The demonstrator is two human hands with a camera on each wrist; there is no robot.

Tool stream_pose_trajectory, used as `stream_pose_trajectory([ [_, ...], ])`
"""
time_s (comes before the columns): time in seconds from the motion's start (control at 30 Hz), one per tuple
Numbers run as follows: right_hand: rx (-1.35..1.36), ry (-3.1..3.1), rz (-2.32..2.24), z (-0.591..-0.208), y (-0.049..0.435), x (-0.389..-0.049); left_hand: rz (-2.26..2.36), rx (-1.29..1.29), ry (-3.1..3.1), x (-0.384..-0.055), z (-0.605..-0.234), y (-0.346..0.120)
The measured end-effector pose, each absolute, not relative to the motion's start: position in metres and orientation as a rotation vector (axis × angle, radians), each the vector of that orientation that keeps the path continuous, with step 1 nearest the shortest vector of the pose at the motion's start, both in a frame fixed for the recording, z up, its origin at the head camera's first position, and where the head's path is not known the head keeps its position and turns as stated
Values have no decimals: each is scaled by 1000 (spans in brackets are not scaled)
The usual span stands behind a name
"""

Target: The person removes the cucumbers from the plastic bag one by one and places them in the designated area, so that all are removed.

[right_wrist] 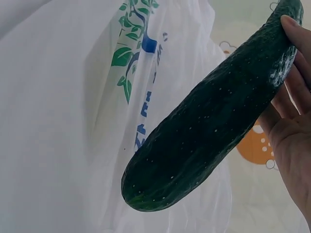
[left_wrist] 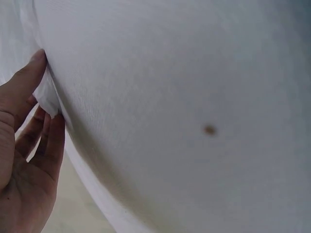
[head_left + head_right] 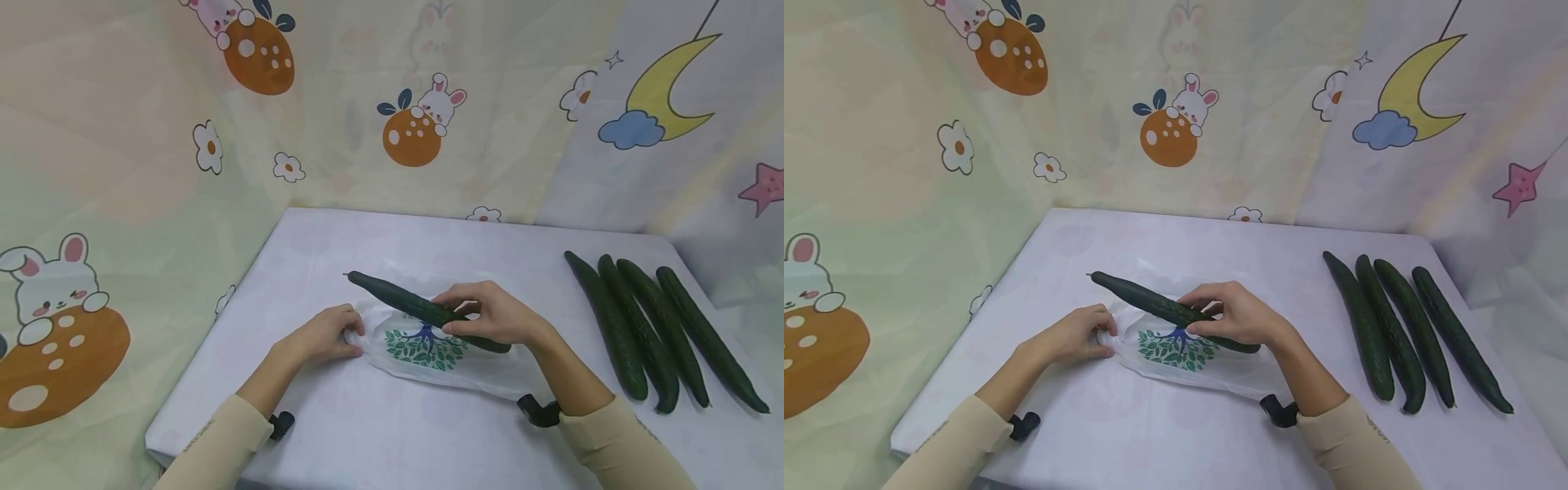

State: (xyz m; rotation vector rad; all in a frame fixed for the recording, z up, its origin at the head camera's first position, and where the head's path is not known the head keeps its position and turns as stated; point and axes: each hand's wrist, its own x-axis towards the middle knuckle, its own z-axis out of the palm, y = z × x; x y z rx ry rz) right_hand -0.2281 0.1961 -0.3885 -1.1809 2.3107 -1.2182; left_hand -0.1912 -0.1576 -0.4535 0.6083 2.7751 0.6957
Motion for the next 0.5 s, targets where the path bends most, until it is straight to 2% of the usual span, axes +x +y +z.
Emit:
stream_pose_trajectory([
  [0.5, -1113, 2207, -1605, -380, 208, -222, 657, 564, 2769, -191, -453, -155],
])
